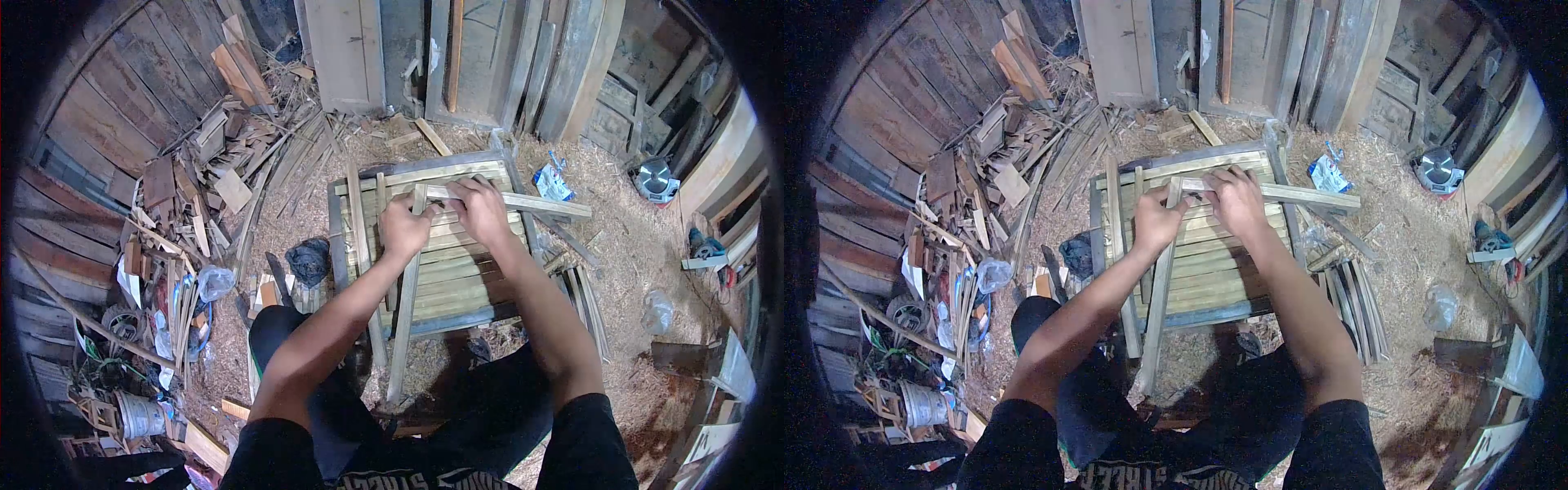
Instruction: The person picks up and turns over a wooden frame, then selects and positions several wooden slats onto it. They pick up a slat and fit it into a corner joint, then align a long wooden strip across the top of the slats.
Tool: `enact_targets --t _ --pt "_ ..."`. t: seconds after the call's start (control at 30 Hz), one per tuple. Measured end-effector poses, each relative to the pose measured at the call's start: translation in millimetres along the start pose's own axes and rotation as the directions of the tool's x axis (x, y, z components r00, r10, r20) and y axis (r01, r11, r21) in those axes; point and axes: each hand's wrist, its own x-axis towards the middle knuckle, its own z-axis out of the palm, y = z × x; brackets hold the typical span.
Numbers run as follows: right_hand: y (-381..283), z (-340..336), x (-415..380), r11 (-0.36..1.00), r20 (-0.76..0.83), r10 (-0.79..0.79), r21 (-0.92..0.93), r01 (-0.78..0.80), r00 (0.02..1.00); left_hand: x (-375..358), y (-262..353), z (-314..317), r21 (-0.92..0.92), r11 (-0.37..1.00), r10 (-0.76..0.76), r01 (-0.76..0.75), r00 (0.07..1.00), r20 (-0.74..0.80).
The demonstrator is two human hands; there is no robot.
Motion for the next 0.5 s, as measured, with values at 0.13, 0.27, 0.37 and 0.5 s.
enact_targets --t 0.13,0.27,0.37,0.5 --pt "-0.5 -0.4 0.2 1.0 -0.005 -0.006 -0.009 0.006 1.0 0.9 -4.9 2.9 0.025 0.996 0.082 -0.081 0.995 -0.053" --pt "-0.1 0.5 -0.4 1.0 -0.038 -0.026 0.001 0.027 0.999 2.2 -8.4 4.3 -0.008 0.999 0.054 -0.054 0.998 -0.026" --pt "-1.6 -1.5 0.1 0.999 -0.035 -0.028 -0.016 0.027 0.999 2.0 -9.1 6.6 0.056 0.998 0.007 -0.004 0.999 -0.051" --pt "-2.1 -1.5 0.3 1.0 -0.042 -0.029 -0.014 0.028 0.999 2.0 -11.2 7.2 0.051 0.998 0.041 -0.037 0.997 -0.071"
